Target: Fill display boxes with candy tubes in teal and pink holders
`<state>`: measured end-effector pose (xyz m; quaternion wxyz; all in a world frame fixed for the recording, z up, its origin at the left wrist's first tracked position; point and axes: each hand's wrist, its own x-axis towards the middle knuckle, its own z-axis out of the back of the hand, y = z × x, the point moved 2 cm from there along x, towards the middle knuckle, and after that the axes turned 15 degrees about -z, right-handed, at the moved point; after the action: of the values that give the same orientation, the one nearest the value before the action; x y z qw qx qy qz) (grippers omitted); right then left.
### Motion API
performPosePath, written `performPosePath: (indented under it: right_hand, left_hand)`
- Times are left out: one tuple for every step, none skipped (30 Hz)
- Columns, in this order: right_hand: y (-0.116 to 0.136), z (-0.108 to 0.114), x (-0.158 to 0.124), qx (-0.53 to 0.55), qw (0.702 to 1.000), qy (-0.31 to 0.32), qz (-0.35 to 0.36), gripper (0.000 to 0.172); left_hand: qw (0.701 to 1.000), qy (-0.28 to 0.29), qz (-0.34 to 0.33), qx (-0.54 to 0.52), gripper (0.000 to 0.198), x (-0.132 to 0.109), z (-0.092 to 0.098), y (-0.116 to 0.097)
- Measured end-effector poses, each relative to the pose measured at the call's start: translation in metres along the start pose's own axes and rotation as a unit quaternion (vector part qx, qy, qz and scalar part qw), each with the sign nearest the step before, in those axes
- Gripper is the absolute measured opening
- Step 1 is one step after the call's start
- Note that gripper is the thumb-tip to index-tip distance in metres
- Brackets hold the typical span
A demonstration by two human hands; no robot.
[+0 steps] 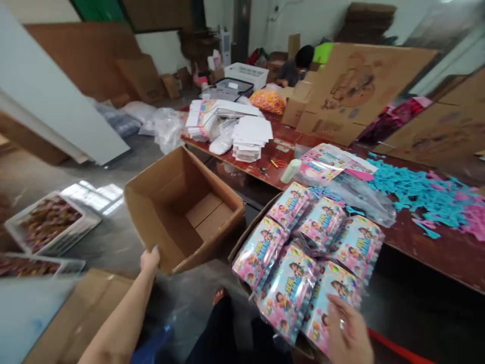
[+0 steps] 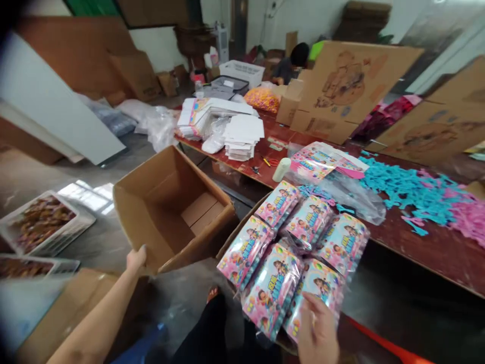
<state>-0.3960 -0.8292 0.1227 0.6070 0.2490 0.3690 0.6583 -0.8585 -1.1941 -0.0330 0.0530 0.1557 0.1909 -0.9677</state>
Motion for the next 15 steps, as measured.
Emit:
performPosePath:
  right_hand:
    - [0.021, -0.022, -0.006, -0.013, 0.996, 0.039, 0.079, 0.029]
    - [0.041, -0.046, -0.009, -0.028, 0.984, 0.088, 0.153, 0.03]
    - [0.06, -0.073, -0.009, -0.04, 0.967, 0.137, 0.211, 0.034]
    - [0.077, -0.104, -0.006, -0.054, 0.947, 0.186, 0.255, 0.04]
    - [0.093, -0.137, -0.001, -0.075, 0.93, 0.231, 0.277, 0.05]
    - [0.107, -0.171, 0.006, -0.103, 0.919, 0.254, 0.284, 0.061]
    - [0.119, -0.206, 0.014, -0.153, 0.91, 0.265, 0.279, 0.075]
    - [0.13, -0.24, 0.021, -0.222, 0.898, 0.275, 0.264, 0.087]
    - [0.14, -0.27, 0.026, -0.262, 0.887, 0.281, 0.258, 0.096]
    - [0.148, -0.297, 0.029, -0.299, 0.874, 0.289, 0.253, 0.101]
    - [0.153, -0.319, 0.03, -0.336, 0.857, 0.301, 0.248, 0.1]
    - [0.157, -0.336, 0.029, -0.369, 0.839, 0.317, 0.245, 0.092]
    - [0.159, -0.348, 0.027, -0.403, 0.817, 0.333, 0.245, 0.08]
    - [0.159, -0.354, 0.023, -0.435, 0.794, 0.346, 0.247, 0.064]
    - [0.158, -0.356, 0.02, -0.461, 0.773, 0.354, 0.253, 0.049]
  left_hand:
    - [1.0, 0.01, 0.018, -0.009, 0.037, -0.006, 0.001, 0.017]
    - [0.999, 0.02, 0.033, -0.019, 0.038, -0.012, 0.001, 0.033]
    - [0.998, 0.027, 0.044, -0.031, 0.038, -0.018, 0.0, 0.048]
    - [0.997, 0.029, 0.055, -0.042, 0.039, -0.024, 0.0, 0.063]
    - [0.996, 0.029, 0.067, -0.052, 0.04, -0.031, 0.001, 0.077]
    - [0.995, 0.027, 0.078, -0.061, 0.04, -0.039, 0.002, 0.089]
    - [0.993, 0.023, 0.09, -0.07, 0.041, -0.047, 0.003, 0.1]
    - [0.992, 0.018, 0.099, -0.079, 0.041, -0.055, 0.006, 0.109]
    - [0.99, 0.013, 0.106, -0.088, 0.041, -0.065, 0.009, 0.116]
    - [0.989, 0.006, 0.112, -0.097, 0.041, -0.075, 0.012, 0.122]
    - [0.988, 0.0, 0.115, -0.106, 0.041, -0.085, 0.015, 0.126]
    - [0.987, -0.006, 0.117, -0.114, 0.041, -0.095, 0.018, 0.129]
    - [0.986, -0.012, 0.118, -0.121, 0.04, -0.105, 0.021, 0.13]
    - [0.985, -0.017, 0.118, -0.127, 0.039, -0.113, 0.025, 0.13]
    - [0.984, -0.022, 0.118, -0.132, 0.039, -0.121, 0.029, 0.13]
